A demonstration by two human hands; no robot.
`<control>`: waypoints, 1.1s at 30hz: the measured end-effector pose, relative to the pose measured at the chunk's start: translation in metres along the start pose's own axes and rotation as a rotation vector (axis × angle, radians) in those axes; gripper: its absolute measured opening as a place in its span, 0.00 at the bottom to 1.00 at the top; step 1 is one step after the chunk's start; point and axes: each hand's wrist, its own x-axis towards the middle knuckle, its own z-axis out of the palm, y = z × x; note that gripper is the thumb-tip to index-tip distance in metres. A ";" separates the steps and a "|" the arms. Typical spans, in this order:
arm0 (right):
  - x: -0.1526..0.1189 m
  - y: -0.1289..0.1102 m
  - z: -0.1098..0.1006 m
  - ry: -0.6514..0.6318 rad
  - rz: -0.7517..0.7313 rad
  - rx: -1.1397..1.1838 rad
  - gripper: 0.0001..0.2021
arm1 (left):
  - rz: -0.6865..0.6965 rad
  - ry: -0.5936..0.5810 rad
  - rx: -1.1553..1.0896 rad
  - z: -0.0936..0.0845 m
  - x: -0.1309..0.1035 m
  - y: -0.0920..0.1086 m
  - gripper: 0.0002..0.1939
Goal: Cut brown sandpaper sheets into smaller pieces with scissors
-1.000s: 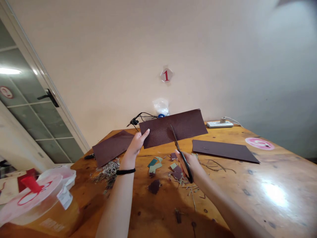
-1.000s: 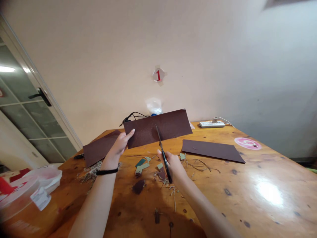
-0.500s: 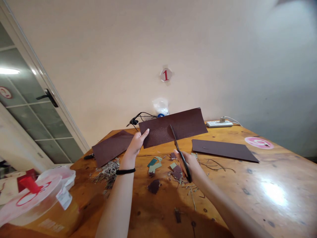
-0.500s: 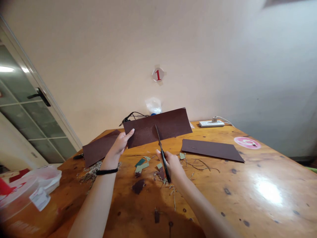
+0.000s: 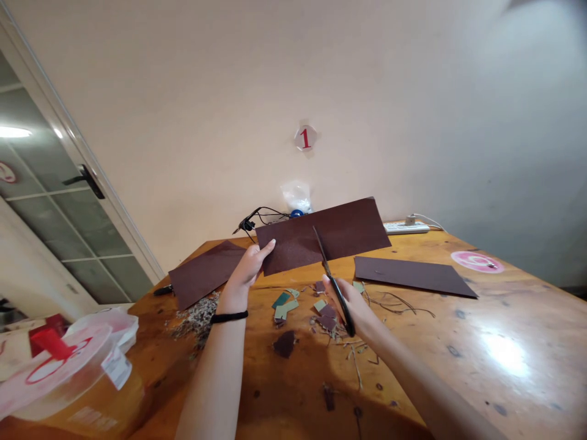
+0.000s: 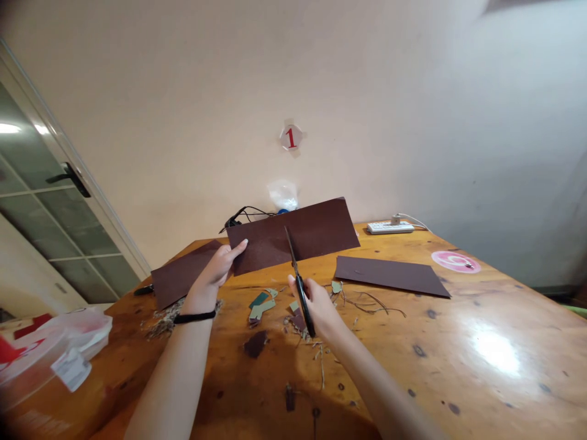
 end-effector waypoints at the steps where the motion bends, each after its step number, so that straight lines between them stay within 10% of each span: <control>1: 0.000 0.000 0.000 -0.004 0.010 0.019 0.28 | -0.003 -0.012 0.002 0.001 0.000 0.000 0.21; 33: 0.007 0.011 0.000 0.010 -0.009 -0.079 0.26 | -0.016 -0.030 0.033 0.004 0.001 -0.001 0.22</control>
